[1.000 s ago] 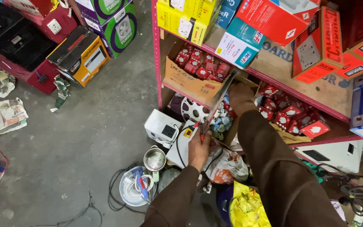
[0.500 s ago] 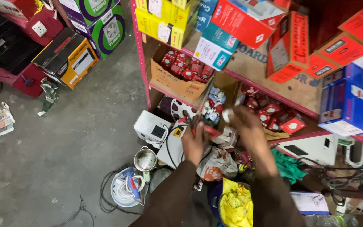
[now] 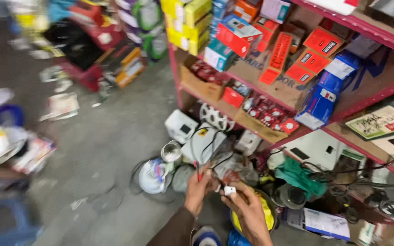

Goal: The person disassembles and repairs an appliance component on a green workbench, manipulating wires, plastic housing parts, and a small switch element using a screwdriver and pliers.

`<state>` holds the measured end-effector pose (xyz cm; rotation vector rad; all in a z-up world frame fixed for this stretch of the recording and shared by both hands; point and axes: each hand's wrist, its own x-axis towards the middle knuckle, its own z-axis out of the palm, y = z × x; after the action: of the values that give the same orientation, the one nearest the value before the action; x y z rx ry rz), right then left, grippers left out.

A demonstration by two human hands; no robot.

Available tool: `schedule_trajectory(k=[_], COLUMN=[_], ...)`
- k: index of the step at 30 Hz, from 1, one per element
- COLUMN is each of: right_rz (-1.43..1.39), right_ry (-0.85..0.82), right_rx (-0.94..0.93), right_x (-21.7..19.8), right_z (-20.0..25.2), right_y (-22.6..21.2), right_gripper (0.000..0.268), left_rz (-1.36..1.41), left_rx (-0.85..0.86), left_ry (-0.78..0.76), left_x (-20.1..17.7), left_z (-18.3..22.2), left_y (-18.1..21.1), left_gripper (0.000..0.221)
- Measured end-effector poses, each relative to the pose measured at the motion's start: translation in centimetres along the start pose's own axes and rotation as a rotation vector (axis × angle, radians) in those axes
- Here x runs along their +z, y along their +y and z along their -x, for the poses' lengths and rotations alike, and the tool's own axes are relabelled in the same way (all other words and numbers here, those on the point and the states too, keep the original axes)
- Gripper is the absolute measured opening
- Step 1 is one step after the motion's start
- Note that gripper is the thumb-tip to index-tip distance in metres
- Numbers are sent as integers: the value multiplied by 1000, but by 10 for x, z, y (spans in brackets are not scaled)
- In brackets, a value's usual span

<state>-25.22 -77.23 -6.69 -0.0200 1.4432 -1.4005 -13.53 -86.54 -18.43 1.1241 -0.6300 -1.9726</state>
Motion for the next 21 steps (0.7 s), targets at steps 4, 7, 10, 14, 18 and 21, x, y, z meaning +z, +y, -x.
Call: schedule_trajectory(k=[4,7,10,14,18,21], right_rz=[664,793,850,917,844,891], right_ry=[-434,-677,-880,-971,-1070,-1131], right_rx=[-493,-469,-813,-788,-740,-579], right_x=[-47,-63,-102,-133,-140,-138], right_z=[40,133,186,253,290,310], right_y=[34,17,32,41,45,57], right_gripper=[23,24,29,20,17,23], left_rz=[-161,158,402,398,388,379], left_rx=[-187,-123,47,37,82,169], left_ry=[273,258,123,220,385,437], left_x=[-11,-12,1,11,12,1], left_z=[189,288,368,429,478,509], left_y=[5,-26,-67,-97,-106,-116], left_gripper=[45,50,25,19,37,45])
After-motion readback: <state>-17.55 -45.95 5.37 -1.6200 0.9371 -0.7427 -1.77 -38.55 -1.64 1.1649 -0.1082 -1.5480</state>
